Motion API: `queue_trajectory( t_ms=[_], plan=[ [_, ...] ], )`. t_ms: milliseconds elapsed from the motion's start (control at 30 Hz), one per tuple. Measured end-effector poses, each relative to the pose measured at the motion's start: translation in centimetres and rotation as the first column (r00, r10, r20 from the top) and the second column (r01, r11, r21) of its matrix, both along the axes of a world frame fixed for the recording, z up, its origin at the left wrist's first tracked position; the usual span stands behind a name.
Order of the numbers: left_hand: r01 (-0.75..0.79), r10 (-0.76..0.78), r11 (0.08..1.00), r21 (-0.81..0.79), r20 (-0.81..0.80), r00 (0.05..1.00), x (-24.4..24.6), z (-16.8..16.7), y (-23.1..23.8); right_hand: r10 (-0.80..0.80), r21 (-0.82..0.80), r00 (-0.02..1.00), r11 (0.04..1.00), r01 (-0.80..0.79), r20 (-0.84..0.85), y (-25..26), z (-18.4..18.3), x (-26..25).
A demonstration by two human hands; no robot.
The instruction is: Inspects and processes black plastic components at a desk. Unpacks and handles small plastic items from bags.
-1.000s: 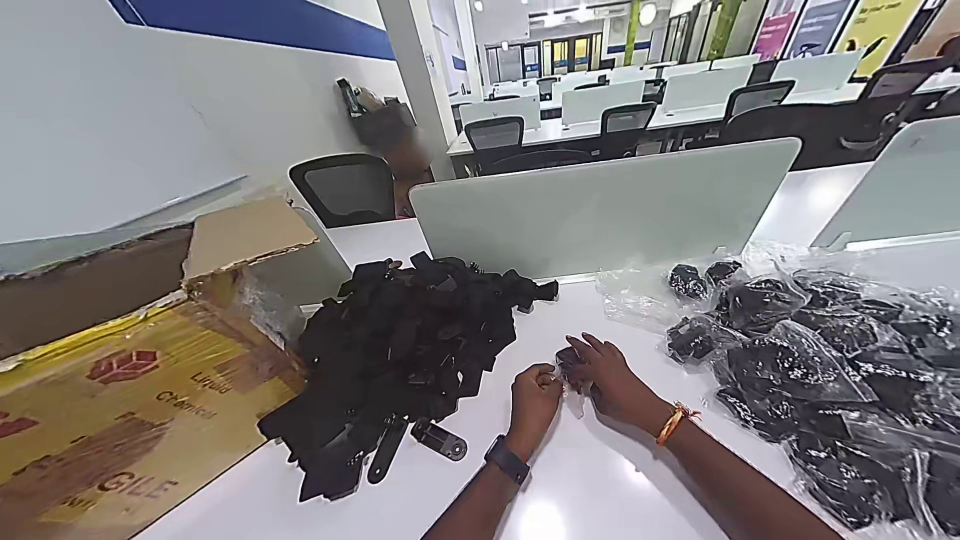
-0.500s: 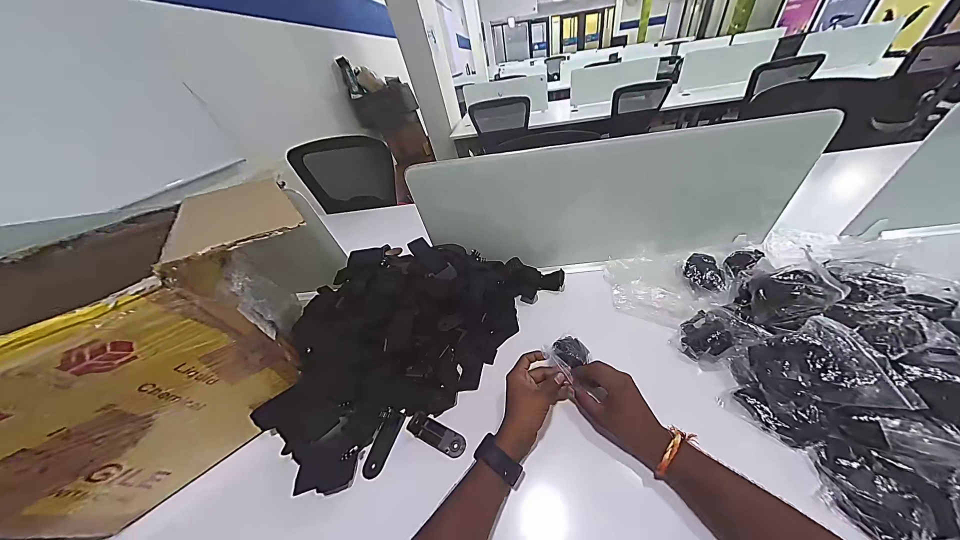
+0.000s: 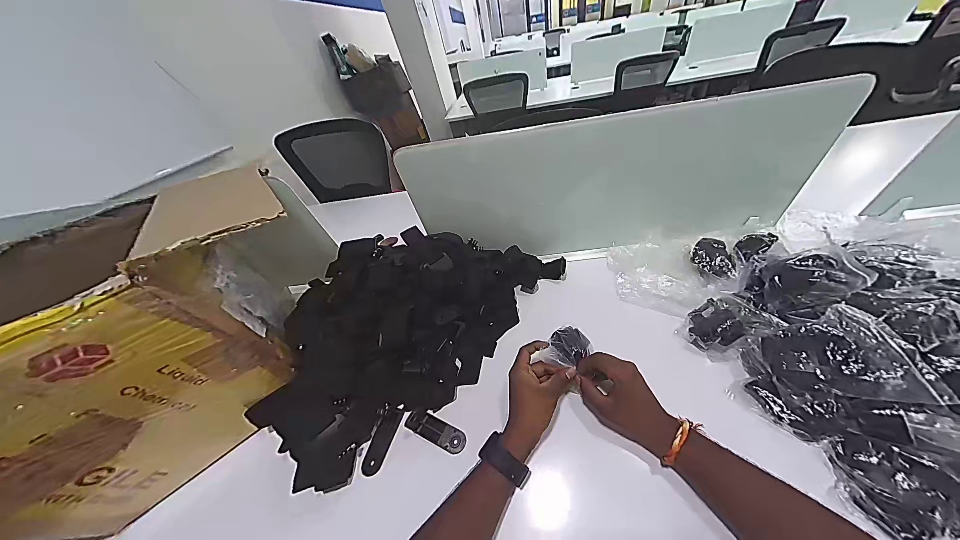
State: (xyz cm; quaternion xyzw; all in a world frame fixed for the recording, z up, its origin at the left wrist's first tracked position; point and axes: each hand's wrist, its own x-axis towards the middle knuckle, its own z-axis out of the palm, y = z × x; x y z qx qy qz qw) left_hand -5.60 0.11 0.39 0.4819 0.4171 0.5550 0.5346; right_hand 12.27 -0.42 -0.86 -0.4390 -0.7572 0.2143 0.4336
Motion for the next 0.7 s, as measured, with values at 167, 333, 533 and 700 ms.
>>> queue_trajectory(
  t_ms=[167, 333, 533, 700],
  plan=[
    [-0.037, 0.041, 0.999, 0.037, -0.114, 0.993, 0.1, -0.1, -0.2, -0.121, 0.013, 0.991, 0.993, 0.121, 0.054, -0.1, 0.7, 0.1],
    [-0.245, 0.298, 0.953, 0.176, -0.421, 0.856, -1.4, 0.1, 0.6, -0.37, 0.028, 0.928, 0.928, 0.371, -0.042, 1.1, 1.5, 1.4],
    [-0.178, 0.241, 0.966, 0.188, -0.401, 0.884, -1.7, -0.9, 1.4, -0.004, 0.05, 0.994, 0.999, 0.01, -0.107, 1.5, 0.3, 1.8],
    [-0.014, 0.081, 0.98, 0.199, -0.336, 0.938, -1.6, -1.6, 2.0, -0.256, -0.137, 0.946, 0.949, 0.285, 0.198, 2.6, 0.9, 2.5]
  ],
)
